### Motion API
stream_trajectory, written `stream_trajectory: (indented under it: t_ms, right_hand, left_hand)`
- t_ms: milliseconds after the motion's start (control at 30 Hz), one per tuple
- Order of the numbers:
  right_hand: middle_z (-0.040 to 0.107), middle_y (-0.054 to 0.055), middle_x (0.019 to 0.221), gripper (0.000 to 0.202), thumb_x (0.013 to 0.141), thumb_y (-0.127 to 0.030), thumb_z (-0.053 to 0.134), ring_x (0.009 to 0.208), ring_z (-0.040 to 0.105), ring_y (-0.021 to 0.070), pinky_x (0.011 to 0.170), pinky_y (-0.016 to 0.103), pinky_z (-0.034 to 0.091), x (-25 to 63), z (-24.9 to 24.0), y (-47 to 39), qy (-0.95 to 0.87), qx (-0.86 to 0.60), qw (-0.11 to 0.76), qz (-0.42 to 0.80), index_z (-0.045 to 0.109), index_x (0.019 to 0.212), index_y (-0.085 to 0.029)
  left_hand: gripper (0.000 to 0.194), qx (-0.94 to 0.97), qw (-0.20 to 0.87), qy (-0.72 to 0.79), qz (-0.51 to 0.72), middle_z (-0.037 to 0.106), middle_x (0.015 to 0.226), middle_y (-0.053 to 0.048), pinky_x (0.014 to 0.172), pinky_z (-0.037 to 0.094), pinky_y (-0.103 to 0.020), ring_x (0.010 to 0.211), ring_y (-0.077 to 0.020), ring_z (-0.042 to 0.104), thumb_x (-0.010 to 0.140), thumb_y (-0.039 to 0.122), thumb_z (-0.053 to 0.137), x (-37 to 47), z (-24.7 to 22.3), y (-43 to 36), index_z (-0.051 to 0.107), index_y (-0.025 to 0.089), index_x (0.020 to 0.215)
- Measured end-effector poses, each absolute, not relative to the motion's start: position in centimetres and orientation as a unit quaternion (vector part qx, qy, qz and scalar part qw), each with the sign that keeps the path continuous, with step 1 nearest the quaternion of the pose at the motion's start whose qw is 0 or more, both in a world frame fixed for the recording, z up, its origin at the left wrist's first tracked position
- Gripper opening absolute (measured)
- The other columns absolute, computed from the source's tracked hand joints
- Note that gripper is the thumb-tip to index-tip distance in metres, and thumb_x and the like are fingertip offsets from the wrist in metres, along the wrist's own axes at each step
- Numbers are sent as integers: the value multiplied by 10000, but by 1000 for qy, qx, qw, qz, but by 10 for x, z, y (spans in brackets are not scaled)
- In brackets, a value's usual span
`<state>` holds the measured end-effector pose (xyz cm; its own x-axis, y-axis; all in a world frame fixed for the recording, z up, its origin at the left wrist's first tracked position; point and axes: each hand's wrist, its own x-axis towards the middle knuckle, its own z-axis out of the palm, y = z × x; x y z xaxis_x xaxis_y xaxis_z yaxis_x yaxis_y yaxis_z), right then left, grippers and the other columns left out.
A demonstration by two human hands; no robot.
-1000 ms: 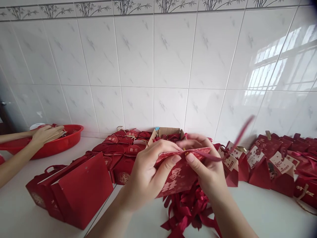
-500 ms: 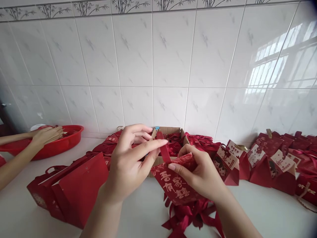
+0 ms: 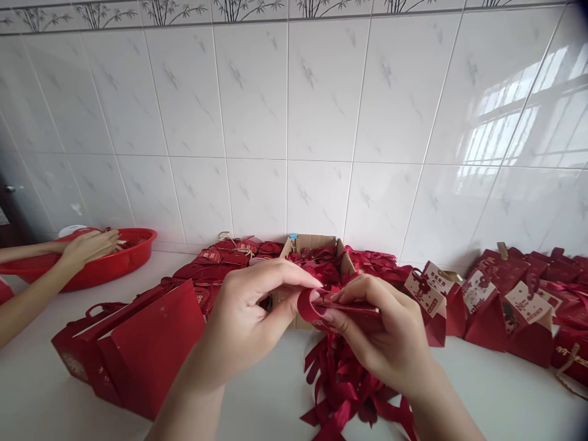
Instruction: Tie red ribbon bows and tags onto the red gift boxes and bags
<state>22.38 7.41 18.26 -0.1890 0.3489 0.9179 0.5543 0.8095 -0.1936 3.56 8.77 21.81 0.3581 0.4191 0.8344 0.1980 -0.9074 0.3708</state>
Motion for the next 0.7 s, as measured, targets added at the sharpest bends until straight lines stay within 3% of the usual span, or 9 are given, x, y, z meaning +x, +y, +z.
stream_trajectory:
  t_ms: [333,567,700]
  right_hand:
    - [654,8,727,160,836,-147,657,655,617,153,581,295,488,224,183,75,-788,-226,564,-100,511,847,-211]
    - [700,46,834,137,837,-146,651,756,672,180,618,314,520,224,185,74,-790,-211,566,-109,541,880,-215]
    - [736,43,864,147,826,-126,659,688,674,161,592,305,506,223,188,72,-787,-199,577,-95,544,851,-215]
  left_hand:
    - [135,839,149,173,494,688,779,-17,488,506,-205,656,-129,639,871,113,602,31,221,84,670,229,886]
    - [158,844,178,169,477,656,801,-18,550,518,-203,711,-125,629,881,83,571,29,221,84,650,219,889]
    - [157,846,183,156,476,645,780,-16,555,519,-212,675,-119,606,868,85,588,28,221,83,659,221,901]
